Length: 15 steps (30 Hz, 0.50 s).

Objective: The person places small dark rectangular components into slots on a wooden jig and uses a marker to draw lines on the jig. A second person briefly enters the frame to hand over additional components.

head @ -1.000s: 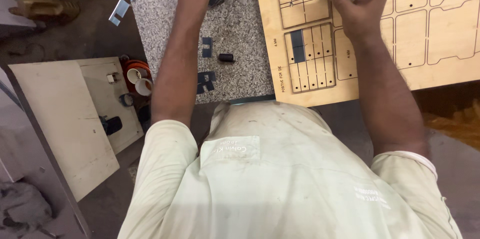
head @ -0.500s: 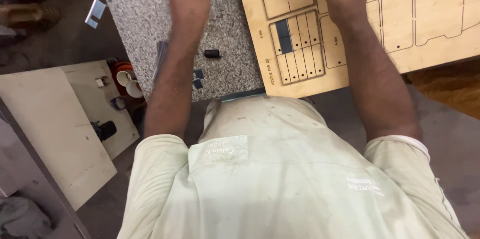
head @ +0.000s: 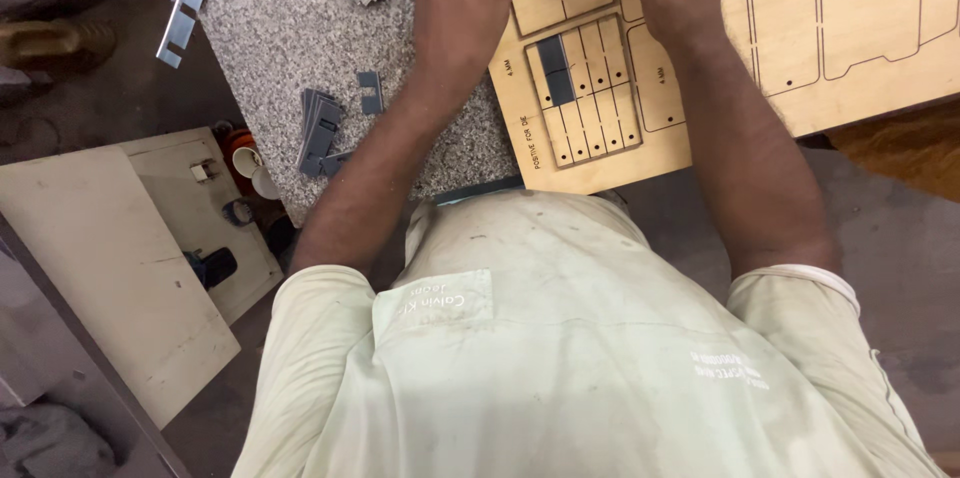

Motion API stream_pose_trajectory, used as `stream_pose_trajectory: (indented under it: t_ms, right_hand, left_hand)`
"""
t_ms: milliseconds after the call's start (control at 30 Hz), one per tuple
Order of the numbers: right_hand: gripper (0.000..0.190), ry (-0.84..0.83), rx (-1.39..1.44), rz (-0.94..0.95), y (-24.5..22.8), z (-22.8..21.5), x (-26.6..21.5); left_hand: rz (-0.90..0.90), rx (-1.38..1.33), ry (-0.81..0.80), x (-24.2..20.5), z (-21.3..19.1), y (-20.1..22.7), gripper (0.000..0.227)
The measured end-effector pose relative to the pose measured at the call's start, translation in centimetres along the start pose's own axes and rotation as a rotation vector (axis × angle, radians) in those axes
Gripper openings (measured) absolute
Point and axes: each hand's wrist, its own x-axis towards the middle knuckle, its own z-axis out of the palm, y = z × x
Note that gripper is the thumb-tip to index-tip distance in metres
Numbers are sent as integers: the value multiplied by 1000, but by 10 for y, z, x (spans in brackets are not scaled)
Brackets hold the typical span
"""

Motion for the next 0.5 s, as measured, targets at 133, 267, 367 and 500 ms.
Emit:
stream_pose_trajectory:
  t_ms: [133,267,367,500]
  right_hand:
    - [12,-7,13,42,18,-10,-6]
    - [13,21,-33,65,23,-14,-7]
    - [8,33,24,91,22,-11,-5]
    - [10,-5,10,76,15,-4,-7]
  left_hand:
    - [64,257,-34,-9,7,5,26]
    - [100,328,-152,-29,8,10,33]
    - [134,412,-220,-39,6,10,41]
    - [127,457,-285,-46,4,12,46]
